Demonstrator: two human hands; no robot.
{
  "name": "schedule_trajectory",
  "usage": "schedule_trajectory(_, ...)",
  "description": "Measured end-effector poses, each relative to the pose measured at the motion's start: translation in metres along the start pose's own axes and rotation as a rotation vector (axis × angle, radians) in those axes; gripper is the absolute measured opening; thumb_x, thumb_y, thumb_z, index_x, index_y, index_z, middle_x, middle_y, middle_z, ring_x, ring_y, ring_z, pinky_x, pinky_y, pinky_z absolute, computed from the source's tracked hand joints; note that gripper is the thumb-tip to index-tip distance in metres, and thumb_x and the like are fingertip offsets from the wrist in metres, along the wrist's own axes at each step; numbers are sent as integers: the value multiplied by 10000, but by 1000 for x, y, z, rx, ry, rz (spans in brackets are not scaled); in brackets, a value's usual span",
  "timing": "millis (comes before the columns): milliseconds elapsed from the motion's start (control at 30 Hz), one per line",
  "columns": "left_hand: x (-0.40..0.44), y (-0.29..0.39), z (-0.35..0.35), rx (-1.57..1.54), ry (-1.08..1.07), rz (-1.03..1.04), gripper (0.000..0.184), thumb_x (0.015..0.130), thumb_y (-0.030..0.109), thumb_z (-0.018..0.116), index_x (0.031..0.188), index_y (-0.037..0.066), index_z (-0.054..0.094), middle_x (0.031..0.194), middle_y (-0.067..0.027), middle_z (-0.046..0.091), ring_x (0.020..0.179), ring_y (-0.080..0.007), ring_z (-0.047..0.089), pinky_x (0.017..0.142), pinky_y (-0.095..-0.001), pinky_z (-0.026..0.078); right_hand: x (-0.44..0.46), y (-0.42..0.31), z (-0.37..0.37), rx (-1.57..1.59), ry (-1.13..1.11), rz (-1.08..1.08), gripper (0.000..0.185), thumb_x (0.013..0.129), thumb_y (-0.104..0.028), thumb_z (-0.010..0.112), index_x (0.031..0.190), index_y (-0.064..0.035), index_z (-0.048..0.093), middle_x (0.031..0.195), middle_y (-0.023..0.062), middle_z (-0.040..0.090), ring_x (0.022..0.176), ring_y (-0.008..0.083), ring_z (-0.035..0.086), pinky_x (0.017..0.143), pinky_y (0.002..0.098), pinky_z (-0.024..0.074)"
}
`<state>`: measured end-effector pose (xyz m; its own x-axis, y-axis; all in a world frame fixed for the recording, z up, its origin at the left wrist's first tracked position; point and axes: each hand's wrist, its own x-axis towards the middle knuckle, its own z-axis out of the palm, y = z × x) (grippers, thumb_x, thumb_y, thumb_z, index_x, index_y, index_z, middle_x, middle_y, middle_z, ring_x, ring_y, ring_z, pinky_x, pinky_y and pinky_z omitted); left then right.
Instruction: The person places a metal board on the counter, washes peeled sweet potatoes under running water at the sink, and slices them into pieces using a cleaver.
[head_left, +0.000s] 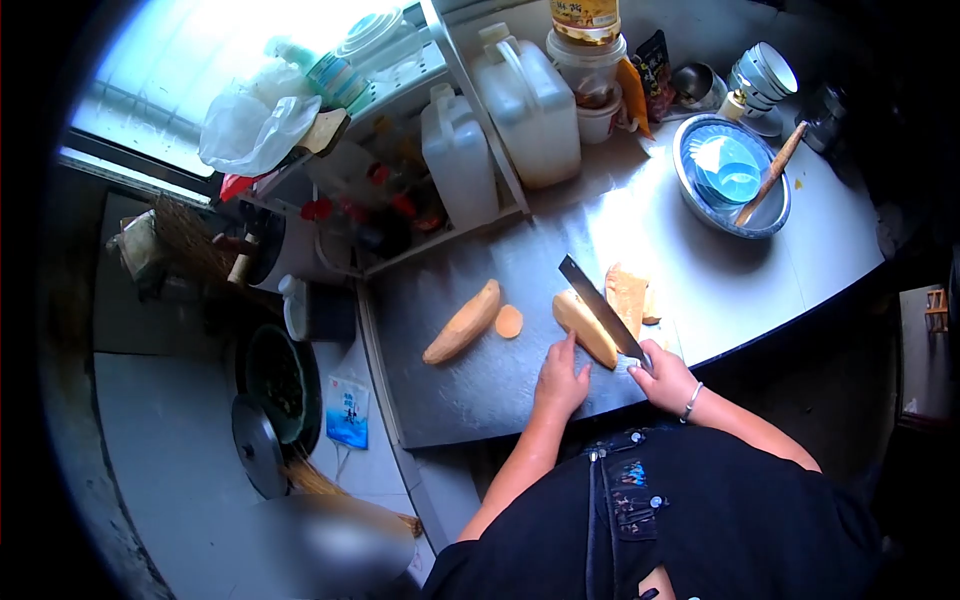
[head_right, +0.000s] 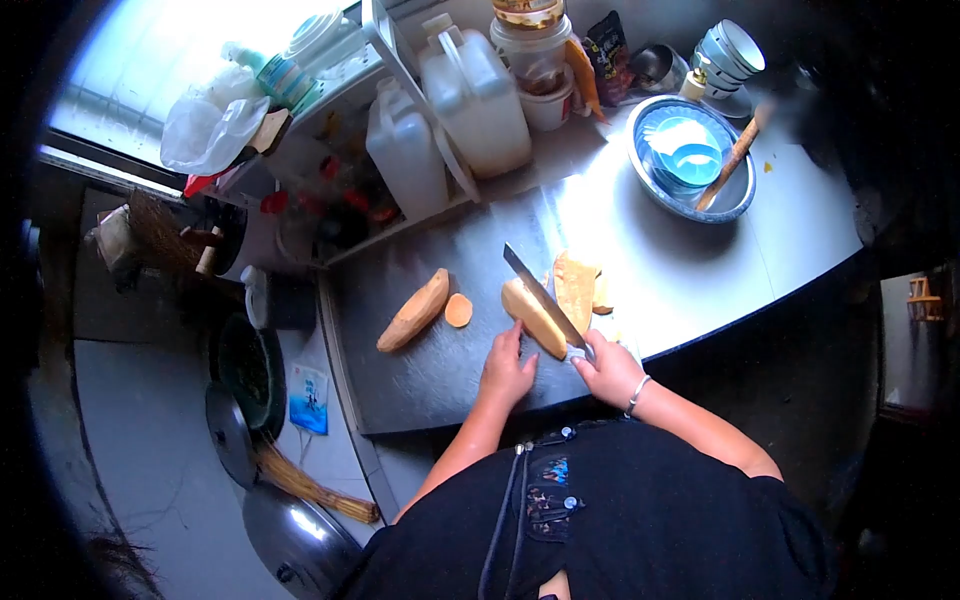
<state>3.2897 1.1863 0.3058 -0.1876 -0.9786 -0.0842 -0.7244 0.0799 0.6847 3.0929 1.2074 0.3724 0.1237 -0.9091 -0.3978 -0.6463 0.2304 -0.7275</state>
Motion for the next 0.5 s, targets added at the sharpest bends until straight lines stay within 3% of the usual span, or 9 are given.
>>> schedule_trajectory(200,-7,-16,-21,68,77,-20,460,724,130,653,1156,46,522,1020,-162,549,944,-326,538,833,-387,443,-18,-10,9,-48,-29,46,328,841,-204,562,1101,-36,453,837,269,599,804,417,589,703,444,465)
schedule_trajectory(300,-12,-26,-25,56,52,-37,379,723,136,644,1081,40,564,1001,-160,556,960,-340,519,844,-398,433,-19,-17,8,-63,61,-32,325,839,-185,563,1105,-36,450,774,240,601,738,397,597,658,430,469)
schedule_trajectory(400,-13,-34,-24,70,51,20,336,721,134,645,1034,31,581,986,-163,563,945,-343,525,839,-398,436,-24,-58,-19,160,247,-326,291,806,-70,568,1075,-31,464,617,158,554,581,347,578,543,375,455)
schedule_trajectory(500,-14,-37,-24,21,72,-2,311,716,117,659,1006,25,598,953,-161,579,936,-329,542,830,-380,445,-23,-58,-9,109,413,-493,304,795,-50,565,1079,-28,461,623,170,563,597,367,585,554,381,461)
